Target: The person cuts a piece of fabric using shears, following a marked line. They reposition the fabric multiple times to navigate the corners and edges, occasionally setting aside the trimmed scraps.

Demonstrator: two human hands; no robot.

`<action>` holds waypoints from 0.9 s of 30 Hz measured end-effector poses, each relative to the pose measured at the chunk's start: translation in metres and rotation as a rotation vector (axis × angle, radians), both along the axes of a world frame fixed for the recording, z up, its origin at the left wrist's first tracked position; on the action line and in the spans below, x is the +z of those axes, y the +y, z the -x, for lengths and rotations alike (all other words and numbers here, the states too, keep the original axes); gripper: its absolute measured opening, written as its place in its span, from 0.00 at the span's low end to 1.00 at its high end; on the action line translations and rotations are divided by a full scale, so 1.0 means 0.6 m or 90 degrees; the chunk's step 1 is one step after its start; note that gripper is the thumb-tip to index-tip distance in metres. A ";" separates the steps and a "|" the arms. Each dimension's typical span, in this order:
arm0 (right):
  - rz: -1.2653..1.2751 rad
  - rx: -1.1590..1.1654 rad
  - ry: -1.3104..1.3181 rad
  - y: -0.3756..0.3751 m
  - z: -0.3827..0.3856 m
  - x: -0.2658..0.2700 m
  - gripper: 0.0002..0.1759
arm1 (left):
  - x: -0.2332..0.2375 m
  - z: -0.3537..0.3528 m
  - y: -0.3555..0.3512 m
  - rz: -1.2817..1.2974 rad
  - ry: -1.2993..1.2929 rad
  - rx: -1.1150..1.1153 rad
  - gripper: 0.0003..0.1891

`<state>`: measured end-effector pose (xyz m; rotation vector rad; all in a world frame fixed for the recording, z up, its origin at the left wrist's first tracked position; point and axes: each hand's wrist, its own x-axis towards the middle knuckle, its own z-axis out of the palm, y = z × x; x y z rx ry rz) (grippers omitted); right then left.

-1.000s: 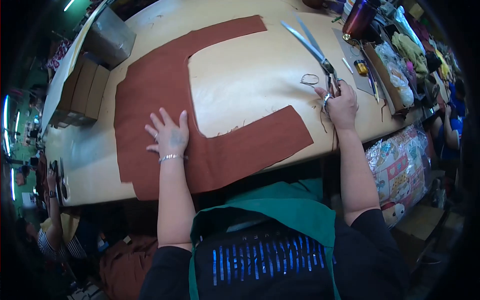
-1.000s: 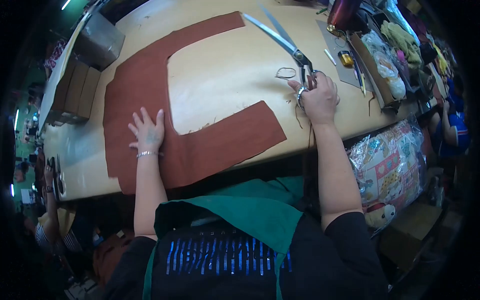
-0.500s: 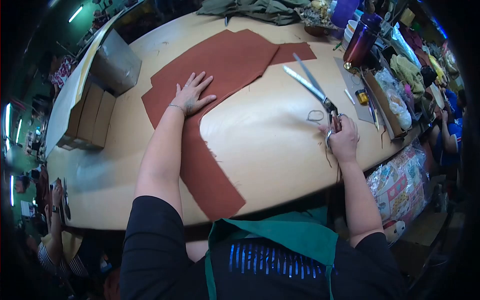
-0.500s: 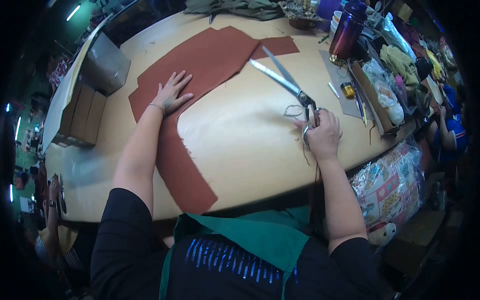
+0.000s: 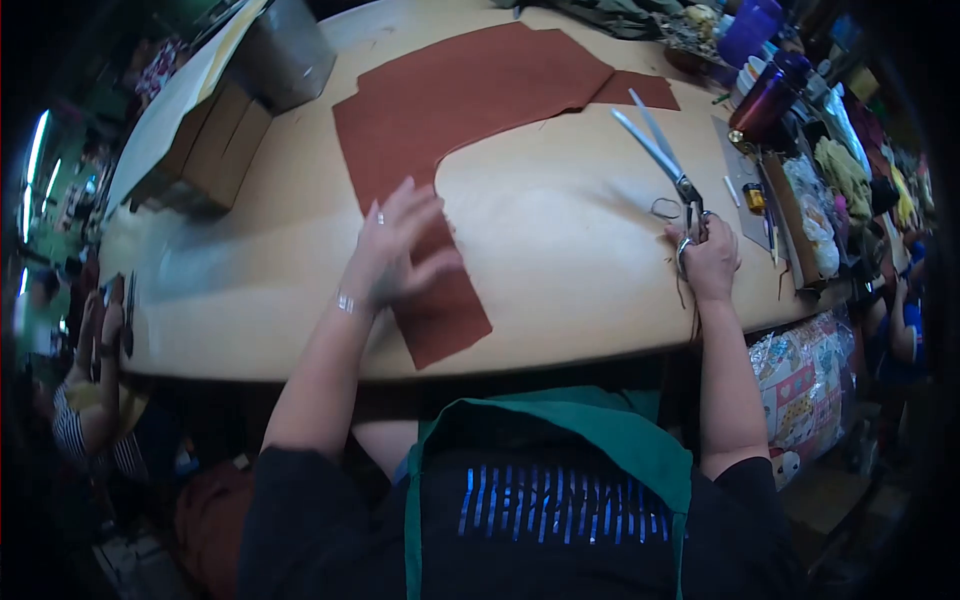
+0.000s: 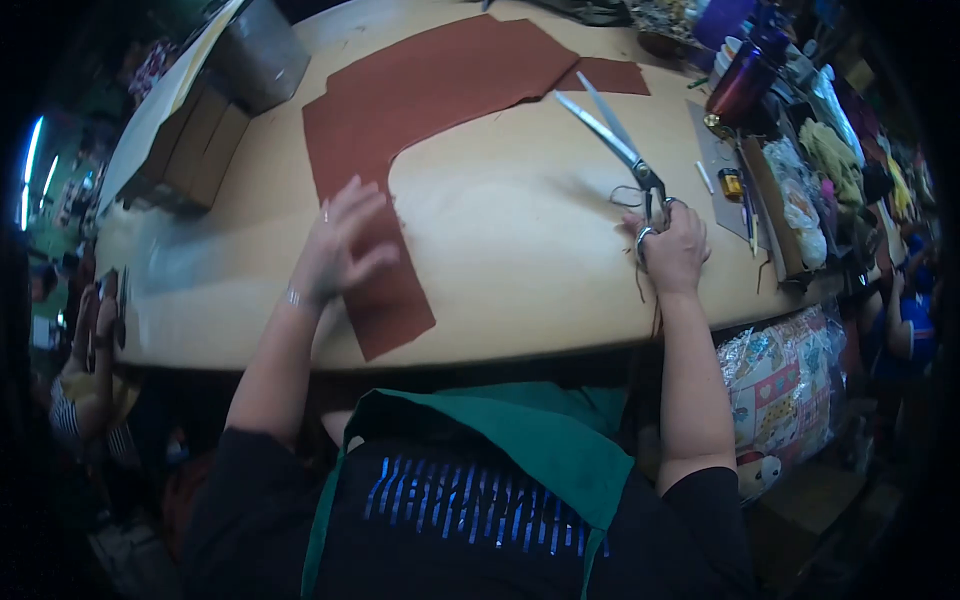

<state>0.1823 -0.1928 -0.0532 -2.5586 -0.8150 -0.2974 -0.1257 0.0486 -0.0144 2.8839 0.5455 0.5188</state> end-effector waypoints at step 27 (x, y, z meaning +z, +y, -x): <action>0.126 0.436 0.983 -0.282 0.177 0.041 0.23 | -0.088 0.001 -0.275 0.019 -0.055 -0.034 0.23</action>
